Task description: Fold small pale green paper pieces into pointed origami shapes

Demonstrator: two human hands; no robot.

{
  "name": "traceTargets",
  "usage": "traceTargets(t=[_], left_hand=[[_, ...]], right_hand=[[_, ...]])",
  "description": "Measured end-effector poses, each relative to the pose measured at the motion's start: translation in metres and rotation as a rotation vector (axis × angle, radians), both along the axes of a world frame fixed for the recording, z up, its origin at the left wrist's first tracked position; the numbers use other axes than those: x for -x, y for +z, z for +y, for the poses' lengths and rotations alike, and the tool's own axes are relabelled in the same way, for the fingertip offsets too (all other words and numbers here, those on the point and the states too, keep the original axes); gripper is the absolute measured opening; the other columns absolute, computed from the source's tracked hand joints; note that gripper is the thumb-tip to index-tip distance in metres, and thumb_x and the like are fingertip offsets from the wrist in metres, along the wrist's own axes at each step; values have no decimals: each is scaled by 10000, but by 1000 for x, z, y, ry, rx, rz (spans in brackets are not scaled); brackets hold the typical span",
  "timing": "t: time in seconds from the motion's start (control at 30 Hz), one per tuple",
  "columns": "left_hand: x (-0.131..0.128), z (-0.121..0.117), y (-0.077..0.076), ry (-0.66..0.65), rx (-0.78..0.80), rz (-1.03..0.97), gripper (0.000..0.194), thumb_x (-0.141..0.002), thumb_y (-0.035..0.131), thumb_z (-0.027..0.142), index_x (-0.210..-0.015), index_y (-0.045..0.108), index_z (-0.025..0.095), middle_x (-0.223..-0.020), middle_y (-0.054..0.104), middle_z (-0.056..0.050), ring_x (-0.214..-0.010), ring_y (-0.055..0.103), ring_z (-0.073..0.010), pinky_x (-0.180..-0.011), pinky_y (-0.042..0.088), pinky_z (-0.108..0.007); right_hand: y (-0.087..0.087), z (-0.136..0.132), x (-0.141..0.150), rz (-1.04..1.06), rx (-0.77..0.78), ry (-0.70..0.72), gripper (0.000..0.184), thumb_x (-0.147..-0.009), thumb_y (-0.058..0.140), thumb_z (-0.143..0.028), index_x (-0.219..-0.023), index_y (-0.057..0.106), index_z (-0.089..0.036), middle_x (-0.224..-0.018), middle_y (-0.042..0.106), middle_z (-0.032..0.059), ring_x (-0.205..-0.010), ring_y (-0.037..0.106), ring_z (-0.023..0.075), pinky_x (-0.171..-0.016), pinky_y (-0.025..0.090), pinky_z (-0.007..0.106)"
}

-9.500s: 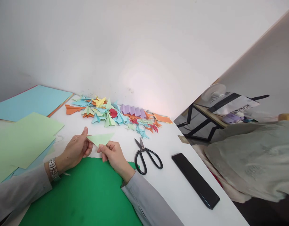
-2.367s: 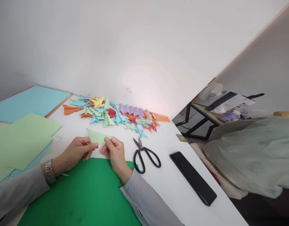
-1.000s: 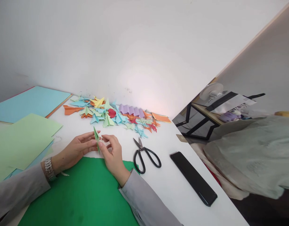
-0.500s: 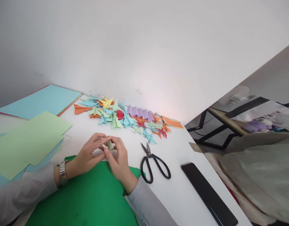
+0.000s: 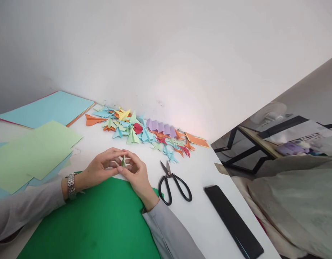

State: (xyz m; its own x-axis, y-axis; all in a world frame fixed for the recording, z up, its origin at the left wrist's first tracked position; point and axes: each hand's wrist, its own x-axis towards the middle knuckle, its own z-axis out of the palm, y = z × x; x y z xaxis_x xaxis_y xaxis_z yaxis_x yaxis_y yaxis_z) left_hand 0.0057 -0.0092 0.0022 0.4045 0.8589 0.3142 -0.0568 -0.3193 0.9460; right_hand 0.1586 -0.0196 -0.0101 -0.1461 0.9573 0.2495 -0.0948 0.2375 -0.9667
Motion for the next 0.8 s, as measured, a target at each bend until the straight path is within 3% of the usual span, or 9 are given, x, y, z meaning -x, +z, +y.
traceTargets(t=[0.17,0.27,0.37,0.43,0.53,0.67,0.8], left_hand=[[6,6,10,-63,8,79,406,-706,651,203,-1111,641,215,-1029,562,-90,-727,579,-131,-674,539,-295],[16,12,21,-101,-219,215,427,-725,601,171,-1148,619,222,-1044,578,-103,-804,590,-167,-680,531,-296],[25,18,26,-178,-451,321,487,-702,589,126,-1175,601,240,-1132,589,-116,-1033,553,-233,-887,463,-371],[30,21,23,-198,-524,369,491,-707,575,127,-1183,592,244,-1210,565,-126,-1068,548,-247,-906,445,-386],[33,23,12,-123,-564,457,424,-744,549,153,-1158,604,228,-1263,546,-143,-1112,539,-272,-951,406,-426],[33,24,-1,-61,-784,636,404,-815,469,154,-1207,559,189,-1314,507,-170,-1220,468,-281,-983,393,-422],[33,26,-7,21,-1011,682,389,-844,436,143,-1225,513,148,-1271,538,-189,-1163,525,-259,-910,473,-399]], right_hand=[[-1,4,-1,144,118,62,438,-582,796,-299,-1002,679,-260,-961,692,34,-835,634,211,-729,523,365],[-2,3,0,133,58,86,486,-571,802,-262,-1040,671,-261,-992,690,36,-869,632,210,-739,524,358],[-4,1,-1,0,-59,17,555,-621,772,-214,-1148,618,-292,-1080,673,41,-883,631,202,-747,530,358],[-6,0,-3,-152,-203,-63,530,-682,720,-181,-1180,595,-313,-1151,648,35,-902,629,190,-781,527,357],[-9,1,-6,-334,-404,-100,541,-741,641,-137,-1239,543,-326,-1192,631,28,-958,625,198,-812,528,365],[-13,1,-8,-516,-499,-90,591,-805,545,-122,-1349,409,-307,-1290,559,56,-1023,614,204,-855,526,378],[-16,0,-9,-636,-555,-84,619,-849,487,-140,-1413,279,-287,-1351,495,79,-1067,599,208,-881,525,381]])
